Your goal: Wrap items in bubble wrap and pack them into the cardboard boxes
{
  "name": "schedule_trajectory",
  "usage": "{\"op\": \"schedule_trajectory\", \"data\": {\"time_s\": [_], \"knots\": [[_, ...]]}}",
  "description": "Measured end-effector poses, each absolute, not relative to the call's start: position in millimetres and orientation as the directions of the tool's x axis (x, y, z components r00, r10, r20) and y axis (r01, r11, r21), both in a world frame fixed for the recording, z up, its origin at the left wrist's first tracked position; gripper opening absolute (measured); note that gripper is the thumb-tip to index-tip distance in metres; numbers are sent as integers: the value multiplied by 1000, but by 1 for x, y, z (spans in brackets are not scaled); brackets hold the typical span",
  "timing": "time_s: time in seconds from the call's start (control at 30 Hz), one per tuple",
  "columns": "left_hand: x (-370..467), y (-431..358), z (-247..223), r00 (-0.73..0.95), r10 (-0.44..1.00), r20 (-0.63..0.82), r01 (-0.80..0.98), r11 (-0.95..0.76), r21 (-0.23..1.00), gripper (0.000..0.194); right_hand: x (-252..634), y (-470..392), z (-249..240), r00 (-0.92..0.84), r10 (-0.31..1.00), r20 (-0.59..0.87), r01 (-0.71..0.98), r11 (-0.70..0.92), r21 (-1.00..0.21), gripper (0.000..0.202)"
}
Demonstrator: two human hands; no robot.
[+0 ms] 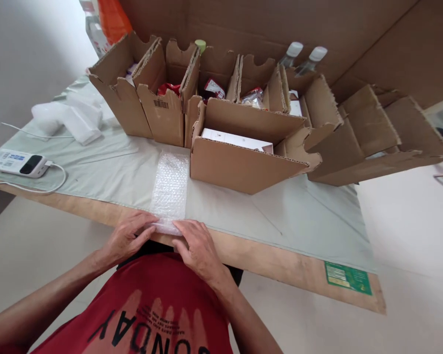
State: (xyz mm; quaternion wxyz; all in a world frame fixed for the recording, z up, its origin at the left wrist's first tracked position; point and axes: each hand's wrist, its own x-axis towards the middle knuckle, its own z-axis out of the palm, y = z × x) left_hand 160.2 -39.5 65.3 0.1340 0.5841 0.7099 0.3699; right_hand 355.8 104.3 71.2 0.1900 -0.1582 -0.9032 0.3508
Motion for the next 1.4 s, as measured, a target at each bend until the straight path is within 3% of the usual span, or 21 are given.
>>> {"op": "schedule_trajectory", "data": {"time_s": [0.1,0.2,0.33,0.5,0.73,0.87,0.97,1.03,1.13,1.23,1.4], "knots": [[163,-35,59,-386,895,225,708,131,694,23,346,98,57,-760,571,311,195,657,-728,30],[163,-31,58,-440,871,218,709,188,680,26,344,97,56,-688,615,384,233,689,-686,33],[161,-25,60,-407,882,236,754,179,631,26,354,96,70,-712,491,502,238,841,-485,30],[164,-24,59,-389,870,304,804,159,573,27,347,99,65,-896,252,365,113,926,-361,31],[167,-45,75,-167,895,415,884,-50,464,26,336,118,84,-944,199,263,40,861,-508,26],[166,-43,69,-209,905,372,827,-39,561,21,336,117,89,-953,246,176,102,810,-578,29],[165,-34,62,-336,888,314,776,72,627,20,338,107,75,-848,429,312,207,809,-550,31],[164,-28,59,-382,880,283,756,122,643,21,342,101,67,-789,467,398,241,832,-499,30],[161,-23,59,-394,883,256,747,146,648,23,346,99,62,-847,363,388,199,894,-402,30],[161,-25,60,-378,863,336,802,123,585,25,343,109,60,-881,292,372,164,927,-338,30],[165,-36,59,-242,872,426,866,-3,500,27,338,121,63,-862,310,400,129,899,-418,26]]}}
